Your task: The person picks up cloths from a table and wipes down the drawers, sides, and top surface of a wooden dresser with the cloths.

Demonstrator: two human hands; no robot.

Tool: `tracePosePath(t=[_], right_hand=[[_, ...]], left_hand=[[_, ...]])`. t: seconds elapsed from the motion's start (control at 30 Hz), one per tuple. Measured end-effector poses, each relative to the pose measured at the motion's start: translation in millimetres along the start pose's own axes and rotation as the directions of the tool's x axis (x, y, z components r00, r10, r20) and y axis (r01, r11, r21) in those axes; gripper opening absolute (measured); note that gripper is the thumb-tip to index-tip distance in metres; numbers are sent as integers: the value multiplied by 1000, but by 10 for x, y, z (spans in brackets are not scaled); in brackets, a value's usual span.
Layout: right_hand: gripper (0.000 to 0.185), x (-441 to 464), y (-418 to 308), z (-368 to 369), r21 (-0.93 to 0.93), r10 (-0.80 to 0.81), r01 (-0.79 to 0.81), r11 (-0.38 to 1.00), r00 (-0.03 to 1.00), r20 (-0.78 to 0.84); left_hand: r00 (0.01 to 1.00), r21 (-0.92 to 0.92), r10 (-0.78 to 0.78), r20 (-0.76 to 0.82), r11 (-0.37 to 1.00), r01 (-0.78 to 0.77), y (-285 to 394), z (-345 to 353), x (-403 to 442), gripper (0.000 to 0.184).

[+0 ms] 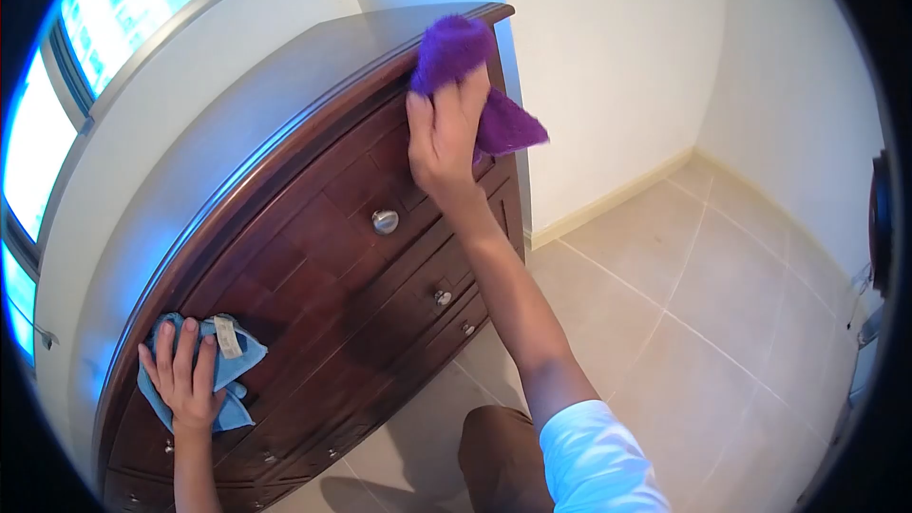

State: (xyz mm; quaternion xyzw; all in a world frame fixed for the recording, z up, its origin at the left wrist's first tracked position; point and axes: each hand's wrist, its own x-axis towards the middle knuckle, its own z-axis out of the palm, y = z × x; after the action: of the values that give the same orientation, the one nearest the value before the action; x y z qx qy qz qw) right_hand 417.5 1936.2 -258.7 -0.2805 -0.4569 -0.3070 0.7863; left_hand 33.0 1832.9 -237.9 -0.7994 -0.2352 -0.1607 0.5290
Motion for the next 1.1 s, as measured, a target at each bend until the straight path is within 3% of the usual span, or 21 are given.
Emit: tracePosePath(t=[0.07,0.1,0.17,0.27,0.33,0.4,0.43,0.53,0.63,0.67,0.77,0.8,0.83,0.9,0.93,1.0,1.1], right_hand=[[28,82,323,14,-303,-5,18,953,999,44],[32,121,489,-34,-118,135,-132,984,991,16],[31,161,643,-93,44,159,-159,986,987,3],[32,0,534,-271,-46,321,-318,947,929,184],[36,-482,475,-477,-121,235,-212,970,946,224],[42,-1287,330,-815,-211,328,-277,938,905,270],[43,-1648,153,-952,-253,521,-468,847,825,218],[41,-2748,-184,-1192,-287,724,-685,669,688,48],[31,-2714,-25,-1280,-422,711,-652,630,703,-24],[25,-2675,128,-1276,-484,776,-725,490,616,-137],[22,-2603,295,-1288,-510,746,-742,435,614,-257],[22,-2668,226,-1335,-505,798,-762,405,564,-211],[22,-2725,142,-1380,-511,797,-757,407,568,-206],[16,-2798,51,-1433,-602,705,-598,529,705,-81],[16,-2719,110,-1483,-604,705,-595,530,705,-77],[15,-2516,322,-1680,-758,683,-367,539,717,139],[18,-2522,428,-1793,-732,614,-250,633,739,279]], left_hand=[[1000,-18,2,-7,1000,-2,-1,-14,23,26],[1000,-37,-10,-20,999,9,18,-24,36,25],[999,-25,-8,-50,1000,7,27,-12,64,27],[998,-12,-26,-59,1000,25,32,8,51,28],[996,-23,-32,-81,999,31,41,18,62,28],[995,-10,-32,-92,999,32,50,32,63,28],[995,-14,-42,-88,999,41,51,27,66,27],[996,-13,-42,-78,999,41,47,18,60,27],[995,-3,-32,-91,1000,31,52,48,69,27],[996,4,-34,-88,999,35,48,46,64,26],[994,-1,-47,-103,999,47,45,50,70,27],[993,0,-50,-104,999,50,54,43,76,27],[993,0,-53,-103,999,54,58,36,72,27],[992,-2,-59,-108,998,59,55,46,68,28],[993,-3,-53,-110,999,53,49,57,54,28],[993,-3,-45,-106,999,45,36,67,36,28],[994,14,-39,-106,999,41,18,73,40,27]])
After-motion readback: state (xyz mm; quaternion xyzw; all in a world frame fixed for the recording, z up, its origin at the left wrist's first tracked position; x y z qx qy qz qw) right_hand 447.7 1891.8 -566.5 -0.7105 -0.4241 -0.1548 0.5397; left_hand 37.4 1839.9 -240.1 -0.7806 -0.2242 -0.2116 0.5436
